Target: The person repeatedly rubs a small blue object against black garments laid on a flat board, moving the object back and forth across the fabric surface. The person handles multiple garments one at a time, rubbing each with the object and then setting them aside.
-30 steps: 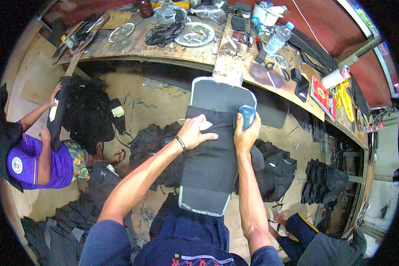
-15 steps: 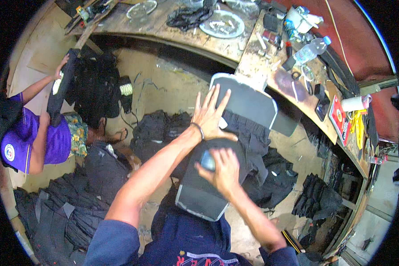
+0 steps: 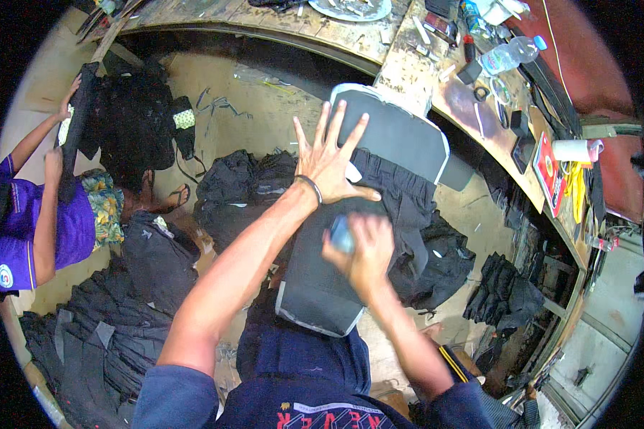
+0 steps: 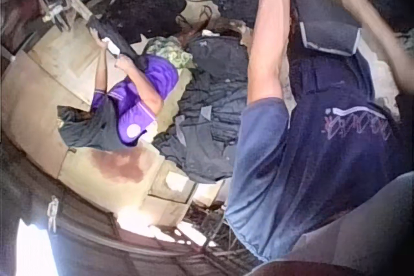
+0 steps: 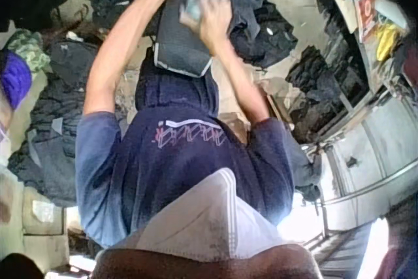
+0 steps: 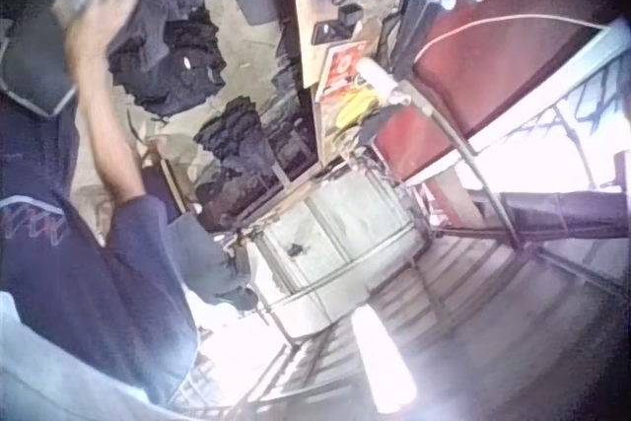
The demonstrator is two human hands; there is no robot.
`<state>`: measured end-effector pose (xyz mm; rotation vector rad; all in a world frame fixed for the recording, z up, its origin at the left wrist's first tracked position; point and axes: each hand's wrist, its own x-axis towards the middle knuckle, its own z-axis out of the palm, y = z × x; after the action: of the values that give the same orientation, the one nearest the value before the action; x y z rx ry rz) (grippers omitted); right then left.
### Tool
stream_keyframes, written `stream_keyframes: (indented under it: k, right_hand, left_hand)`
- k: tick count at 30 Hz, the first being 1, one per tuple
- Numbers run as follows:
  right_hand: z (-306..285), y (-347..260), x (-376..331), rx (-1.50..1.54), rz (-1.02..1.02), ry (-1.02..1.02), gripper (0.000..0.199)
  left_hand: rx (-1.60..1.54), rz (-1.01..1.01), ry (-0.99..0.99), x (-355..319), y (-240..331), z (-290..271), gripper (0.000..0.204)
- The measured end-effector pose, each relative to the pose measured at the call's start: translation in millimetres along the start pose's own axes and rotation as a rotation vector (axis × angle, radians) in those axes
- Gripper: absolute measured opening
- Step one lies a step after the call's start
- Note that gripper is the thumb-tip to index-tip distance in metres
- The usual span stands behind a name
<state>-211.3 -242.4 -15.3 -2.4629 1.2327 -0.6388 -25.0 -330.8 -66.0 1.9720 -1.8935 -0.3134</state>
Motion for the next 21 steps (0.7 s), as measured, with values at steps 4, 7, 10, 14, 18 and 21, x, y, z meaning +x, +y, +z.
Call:
stream_keyframes:
  k: [4, 7, 10, 14, 18, 21]
  right_hand:
    - [-10.3, -13.2, -42.8, 0.219, -0.066, -0.158, 0.051]
    - [-19.8, 5.8, -14.2, 0.1, -0.045, -0.046, 0.047]
    - [-15.7, 4.6, -30.1, -0.066, 0.102, 0.015, 0.048]
    - [-14.0, -13.2, -48.7, -0.011, 0.092, -0.158, 0.05]
    - [10.1, -22.8, 20.6, -0.086, 0.064, 0.177, 0.043]
    - [11.6, -52.3, -20.4, -0.153, 0.109, 0.066, 0.045]
  left_hand:
    - [0.0, -0.014, -0.006, 1.9, -0.4, 2.5, 0.159]
    - [0.028, -0.049, -0.059, 1.3, 1.3, 1.7, 0.157]
    - [0.002, -0.01, 0.008, -3.9, 3.5, 2.2, 0.156]
    - [-0.025, -0.016, -0.008, -4.5, -0.8, 7.7, 0.157]
    - [-0.051, -0.023, 0.009, 4.7, -3.6, 10.3, 0.153]
    - [-0.033, 0.022, -0.006, 2.7, 0.9, 4.3, 0.146]
